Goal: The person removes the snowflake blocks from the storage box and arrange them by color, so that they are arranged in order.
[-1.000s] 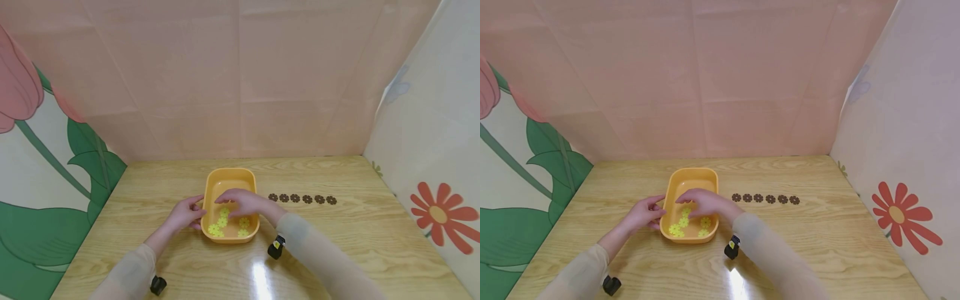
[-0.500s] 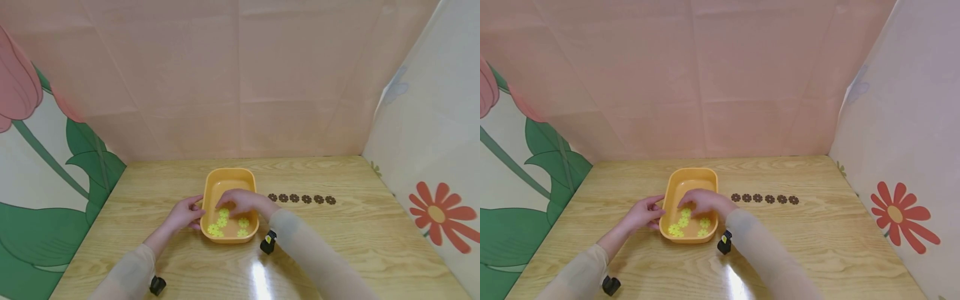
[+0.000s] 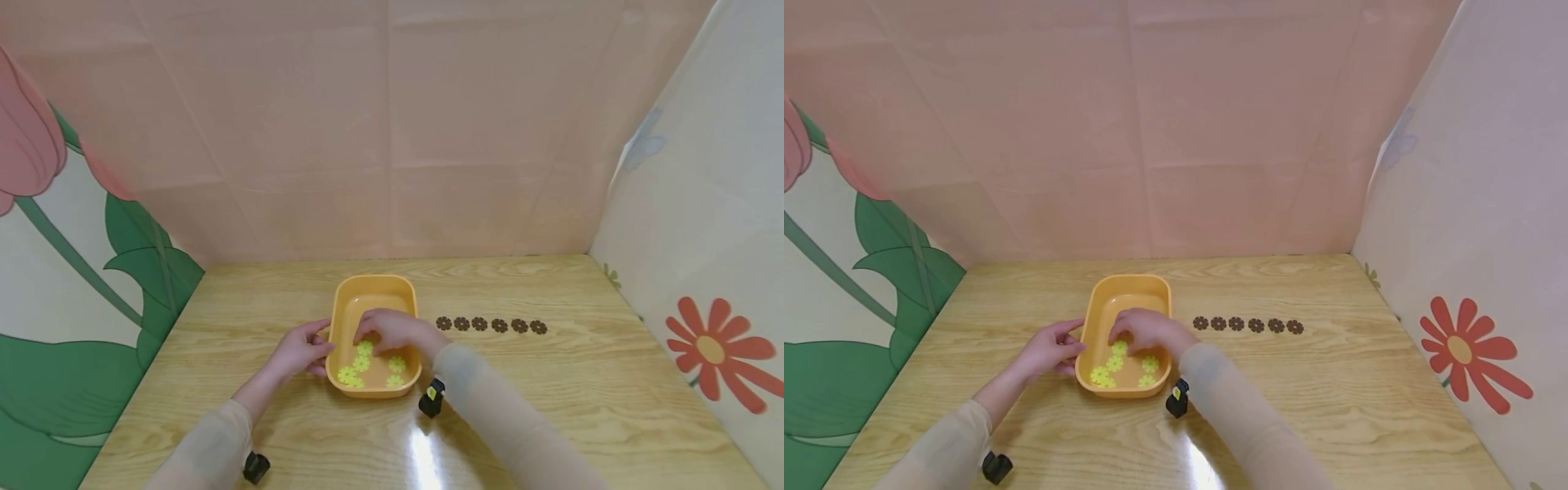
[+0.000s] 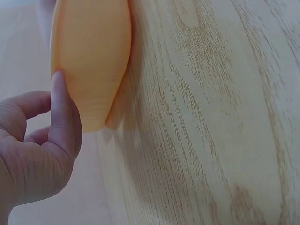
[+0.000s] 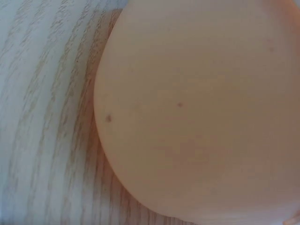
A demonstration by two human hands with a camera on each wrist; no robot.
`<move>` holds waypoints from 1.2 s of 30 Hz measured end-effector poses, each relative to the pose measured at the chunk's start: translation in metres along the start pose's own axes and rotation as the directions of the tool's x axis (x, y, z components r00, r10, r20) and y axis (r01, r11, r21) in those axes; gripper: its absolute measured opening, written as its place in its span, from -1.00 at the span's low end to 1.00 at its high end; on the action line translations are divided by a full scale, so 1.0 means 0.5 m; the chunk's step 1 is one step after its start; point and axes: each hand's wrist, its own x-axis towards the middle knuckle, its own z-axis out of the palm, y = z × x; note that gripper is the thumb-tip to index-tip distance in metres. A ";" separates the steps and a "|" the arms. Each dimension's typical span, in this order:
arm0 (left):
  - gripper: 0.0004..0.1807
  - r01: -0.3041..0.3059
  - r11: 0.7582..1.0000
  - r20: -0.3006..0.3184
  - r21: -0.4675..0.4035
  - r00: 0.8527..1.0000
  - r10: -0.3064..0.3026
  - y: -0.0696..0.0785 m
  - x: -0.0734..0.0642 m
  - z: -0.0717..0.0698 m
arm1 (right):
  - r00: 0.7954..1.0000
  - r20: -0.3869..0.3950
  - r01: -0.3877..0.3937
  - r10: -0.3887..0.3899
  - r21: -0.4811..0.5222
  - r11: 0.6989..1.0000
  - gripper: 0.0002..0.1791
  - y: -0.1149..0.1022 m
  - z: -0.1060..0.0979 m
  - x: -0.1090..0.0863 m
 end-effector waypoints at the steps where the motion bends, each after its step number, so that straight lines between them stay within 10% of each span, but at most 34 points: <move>1: -0.34 0.004 1.000 0.000 0.003 1.000 -0.004 0.000 0.000 0.000 | 1.000 -0.002 -0.006 0.006 -0.004 1.000 -0.58 0.001 0.001 0.001; 36: -0.34 -0.006 1.000 -0.016 -0.019 1.000 0.006 -0.002 0.002 0.003 | 1.000 0.020 -0.013 0.013 0.008 1.000 -0.66 -0.002 0.008 0.008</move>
